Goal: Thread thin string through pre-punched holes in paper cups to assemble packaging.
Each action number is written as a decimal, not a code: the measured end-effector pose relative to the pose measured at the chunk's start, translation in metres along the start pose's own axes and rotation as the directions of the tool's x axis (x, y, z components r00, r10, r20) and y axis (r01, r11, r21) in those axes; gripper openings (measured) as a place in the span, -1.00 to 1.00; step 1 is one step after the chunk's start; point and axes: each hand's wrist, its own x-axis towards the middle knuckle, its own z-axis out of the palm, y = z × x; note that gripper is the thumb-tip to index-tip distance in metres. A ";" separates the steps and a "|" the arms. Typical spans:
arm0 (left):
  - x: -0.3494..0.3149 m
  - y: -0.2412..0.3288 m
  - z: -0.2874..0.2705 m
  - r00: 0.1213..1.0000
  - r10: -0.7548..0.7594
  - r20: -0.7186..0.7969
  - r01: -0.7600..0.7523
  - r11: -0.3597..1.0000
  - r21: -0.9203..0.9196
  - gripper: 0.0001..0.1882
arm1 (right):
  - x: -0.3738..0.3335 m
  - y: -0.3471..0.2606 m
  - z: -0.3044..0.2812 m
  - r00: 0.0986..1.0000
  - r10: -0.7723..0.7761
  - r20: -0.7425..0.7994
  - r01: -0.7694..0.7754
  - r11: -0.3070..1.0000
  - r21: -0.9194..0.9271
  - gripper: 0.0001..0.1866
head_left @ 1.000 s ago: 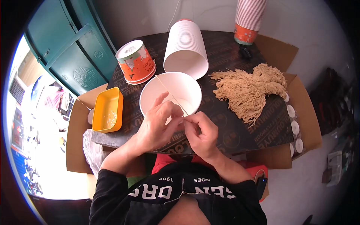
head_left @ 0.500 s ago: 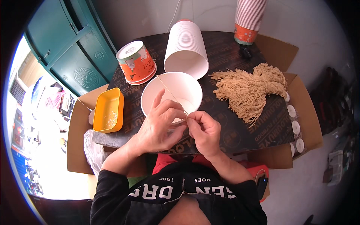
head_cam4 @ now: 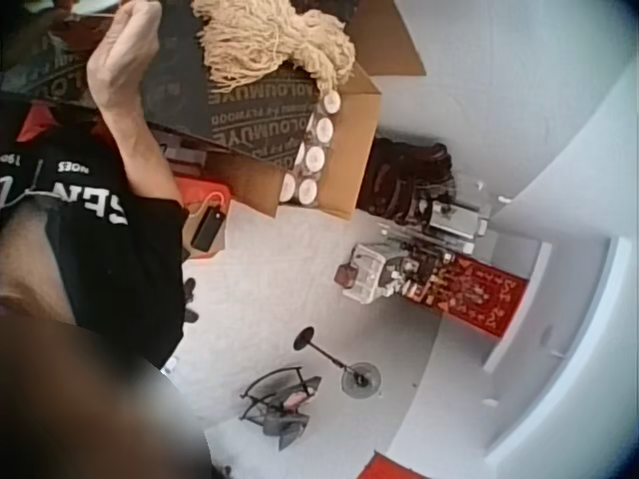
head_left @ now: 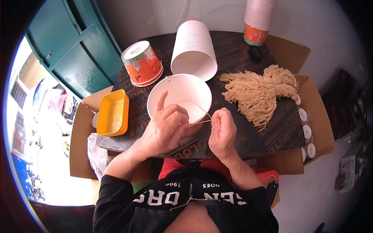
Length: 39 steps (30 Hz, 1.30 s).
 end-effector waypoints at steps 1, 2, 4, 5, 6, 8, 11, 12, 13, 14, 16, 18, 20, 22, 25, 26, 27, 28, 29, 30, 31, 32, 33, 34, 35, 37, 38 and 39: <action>0.000 0.000 0.000 1.000 -0.013 0.007 0.013 1.000 -0.009 -0.78 | 0.000 0.001 -0.001 1.000 0.000 0.000 0.000 1.000 0.000 -0.91; 0.001 0.000 -0.001 1.000 -0.012 0.008 0.012 1.000 -0.008 -0.78 | 0.000 0.003 -0.002 1.000 -0.011 -0.011 0.011 1.000 -0.007 -0.91; 0.002 0.001 -0.001 1.000 -0.001 0.024 0.002 1.000 -0.019 -0.78 | -0.003 0.007 -0.003 1.000 -0.018 -0.024 0.018 1.000 -0.015 -0.91; 0.003 0.001 -0.002 1.000 -0.001 0.026 0.001 1.000 -0.018 -0.78 | -0.004 0.009 -0.004 1.000 0.006 -0.020 -0.006 1.000 0.015 -0.92; 0.003 0.000 -0.003 0.999 0.006 0.034 -0.005 0.999 -0.031 -0.77 | -0.006 0.011 -0.003 0.999 0.031 -0.010 -0.030 0.999 0.042 -0.92; 0.001 -0.003 -0.005 0.999 0.011 0.039 -0.009 0.999 -0.047 -0.77 | -0.009 0.012 0.000 1.000 0.031 -0.005 -0.031 0.999 0.042 -0.92; -0.002 -0.004 -0.007 0.999 0.006 0.047 -0.003 0.997 -0.074 -0.77 | -0.015 0.015 0.002 0.999 0.030 -0.015 -0.030 0.998 0.048 -0.93; -0.002 -0.005 -0.007 0.998 -0.004 0.058 0.009 0.997 -0.080 -0.77 | -0.015 0.016 0.002 0.999 0.025 -0.023 -0.024 0.999 0.046 -0.94; -0.003 -0.007 -0.008 0.998 -0.016 0.068 0.021 0.996 -0.085 -0.78 | -0.015 0.015 0.002 1.000 0.020 -0.020 -0.019 0.999 0.050 -0.94; -0.004 -0.008 -0.010 0.998 -0.018 0.063 0.023 0.997 -0.080 -0.78 | -0.015 0.013 0.001 1.000 -0.005 -0.018 0.005 0.999 0.042 -0.94; -0.006 -0.012 -0.015 0.998 -0.049 0.032 0.050 0.998 -0.029 -0.78 | -0.016 0.009 -0.001 0.999 -0.038 -0.010 0.039 0.998 0.042 -0.93; -0.009 -0.013 -0.019 0.985 -0.098 -0.143 0.123 0.977 0.175 -0.70 | -0.017 0.007 -0.003 0.982 -0.184 0.050 0.180 0.981 0.074 -0.89; -0.012 -0.020 -0.012 0.851 -0.319 -0.417 0.437 0.871 0.226 -0.50 | -0.017 0.005 -0.004 0.970 -0.225 0.092 0.216 0.972 0.096 -0.86; -0.010 -0.025 -0.013 0.749 -0.469 -0.469 0.602 0.777 0.184 -0.54 | -0.018 0.004 -0.005 0.939 -0.304 0.163 0.283 0.949 0.138 -0.85; -0.013 -0.035 -0.013 0.608 -0.786 -0.108 0.731 0.608 -0.309 -0.64 | -0.016 0.002 -0.006 0.915 -0.341 0.214 0.317 0.938 0.141 -0.84; -0.014 -0.036 -0.012 0.609 -0.785 -0.113 0.730 0.611 -0.307 -0.64 | -0.016 0.002 -0.007 0.904 -0.356 0.237 0.331 0.933 0.139 -0.84; -0.015 -0.037 -0.012 0.595 -0.798 -0.091 0.711 0.576 -0.402 -0.67 | -0.015 0.000 -0.008 0.903 -0.360 0.234 0.335 0.932 0.141 -0.84; -0.015 -0.038 -0.012 0.583 -0.810 -0.068 0.686 0.535 -0.493 -0.68 | -0.014 -0.002 -0.011 0.907 -0.366 0.208 0.354 0.930 0.096 -0.85; -0.016 -0.043 -0.016 0.574 -0.802 -0.166 0.673 0.578 -0.462 -0.72 | -0.012 -0.003 -0.014 0.910 -0.374 0.182 0.371 0.927 0.052 -0.85; -0.017 -0.048 -0.024 0.628 -0.739 -0.245 0.638 0.669 -0.380 -0.76 | -0.013 -0.001 -0.019 0.927 -0.356 0.116 0.360 0.933 -0.013 -0.84; -0.016 -0.049 -0.038 0.643 -0.720 -0.261 0.649 0.693 -0.315 -0.77 | -0.014 0.000 -0.025 0.941 -0.333 0.068 0.338 0.936 -0.094 -0.81; -0.011 -0.046 -0.054 0.657 -0.702 -0.276 0.657 0.712 -0.247 -0.78 | -0.011 0.002 -0.030 0.949 -0.316 0.010 0.315 0.945 -0.090 -0.78; -0.007 -0.041 -0.069 0.690 -0.633 -0.351 0.648 0.757 -0.090 -0.79 | -0.014 0.002 -0.036 0.970 -0.244 -0.013 0.242 0.965 -0.099 -0.76; -0.003 -0.037 -0.083 0.685 -0.593 -0.424 0.650 0.759 -0.011 -0.78 | -0.013 0.008 -0.041 0.962 -0.269 -0.045 0.258 0.952 -0.163 -0.73; -0.003 -0.039 -0.099 0.673 -0.589 -0.447 0.684 0.726 0.072 -0.77 | -0.013 0.011 -0.045 0.971 -0.226 -0.085 0.211 0.965 -0.156 -0.72; 0.002 -0.042 -0.123 0.701 -0.469 -0.537 0.684 0.655 0.321 -0.77 | -0.016 0.014 -0.056 0.996 -0.026 -0.089 0.018 0.996 -0.091 -0.76; 0.005 -0.043 -0.136 0.715 -0.430 -0.551 0.678 0.616 0.401 -0.78 | -0.016 0.025 -0.057 0.993 -0.072 -0.098 0.061 0.992 -0.110 -0.78; 0.007 -0.053 -0.147 0.739 -0.388 -0.552 0.664 0.561 0.495 -0.79 | -0.016 0.035 -0.058 0.987 -0.117 -0.107 0.103 0.986 -0.132 -0.79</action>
